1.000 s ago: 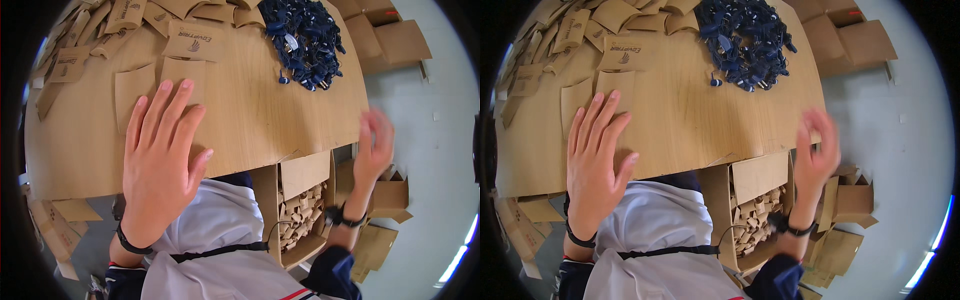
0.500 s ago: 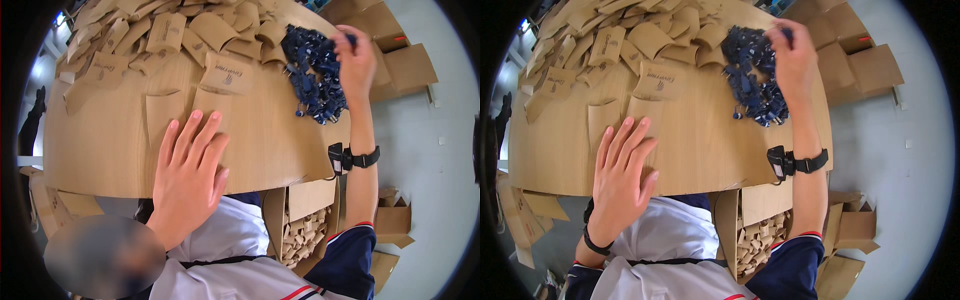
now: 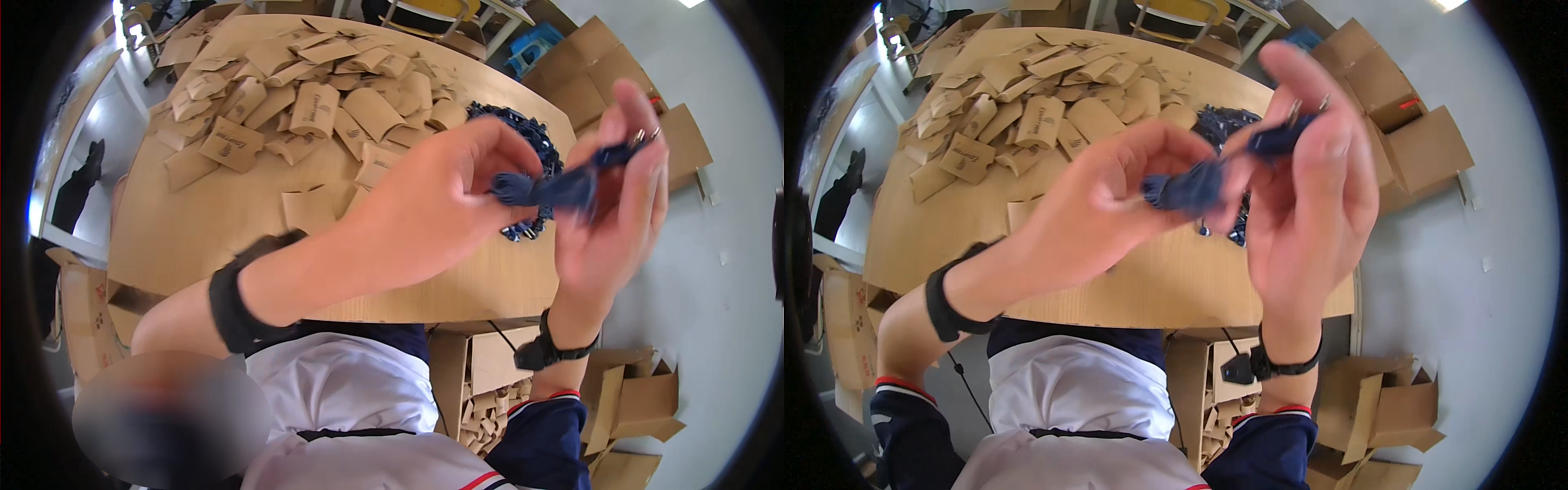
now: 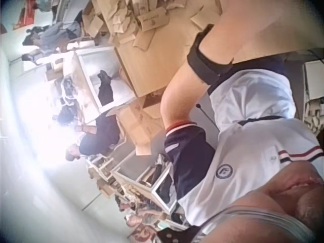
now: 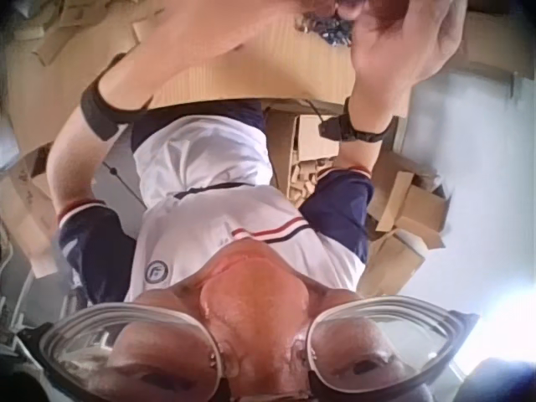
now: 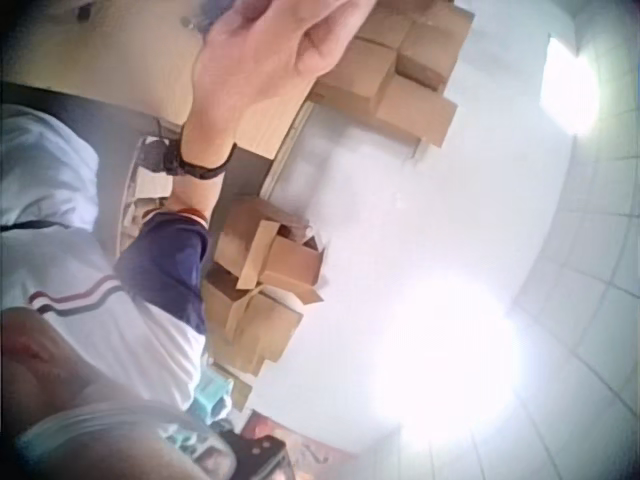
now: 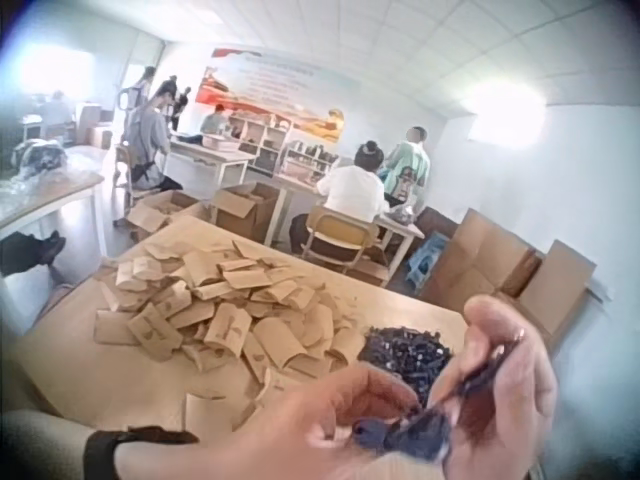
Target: The recorder is placing small blue earphones into brown paper sleeves.
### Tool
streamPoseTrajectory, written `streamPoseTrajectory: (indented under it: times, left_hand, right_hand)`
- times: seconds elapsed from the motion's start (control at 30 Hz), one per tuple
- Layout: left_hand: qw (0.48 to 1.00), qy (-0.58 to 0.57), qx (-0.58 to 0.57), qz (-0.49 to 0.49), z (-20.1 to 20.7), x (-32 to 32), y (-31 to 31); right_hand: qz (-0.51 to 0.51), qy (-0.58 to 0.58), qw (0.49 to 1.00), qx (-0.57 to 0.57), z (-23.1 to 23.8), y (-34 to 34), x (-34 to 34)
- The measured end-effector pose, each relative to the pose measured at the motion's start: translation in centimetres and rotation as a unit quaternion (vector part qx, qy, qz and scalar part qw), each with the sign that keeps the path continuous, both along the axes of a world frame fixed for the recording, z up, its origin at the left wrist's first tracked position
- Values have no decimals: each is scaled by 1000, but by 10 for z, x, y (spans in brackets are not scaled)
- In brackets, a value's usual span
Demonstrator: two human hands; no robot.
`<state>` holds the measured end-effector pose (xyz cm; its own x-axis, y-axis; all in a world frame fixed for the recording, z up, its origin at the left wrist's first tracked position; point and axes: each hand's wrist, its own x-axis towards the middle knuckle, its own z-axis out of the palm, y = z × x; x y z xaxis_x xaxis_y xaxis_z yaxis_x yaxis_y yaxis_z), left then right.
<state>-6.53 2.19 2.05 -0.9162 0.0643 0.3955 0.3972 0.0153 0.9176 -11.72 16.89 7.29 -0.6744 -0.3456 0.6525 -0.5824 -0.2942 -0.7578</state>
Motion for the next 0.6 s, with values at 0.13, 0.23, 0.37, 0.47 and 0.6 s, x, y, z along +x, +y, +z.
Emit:
streamPoseTrajectory:
  times: [0.13, 0.23, 0.37, 0.47, 0.6]
  left_hand:
    - [907, -192, 311, -210, -2, 2, -12]
    - [941, -241, 226, -67, 6, 10, -7]
    - [948, -254, 190, 20, -3, 7, 0]
    - [955, -265, 129, 26, -1, 5, -5]
    - [960, -264, 68, -63, -10, 2, -18]
  right_hand:
    - [1, -62, 988, 141, -15, 19, 23]
    - [17, -40, 976, 211, -23, 21, 30]
    - [-43, 44, 974, 216, -46, 10, 34]
    - [-138, 135, 947, 258, -55, 9, 36]
    - [-182, 209, 938, 207, -65, 9, 28]
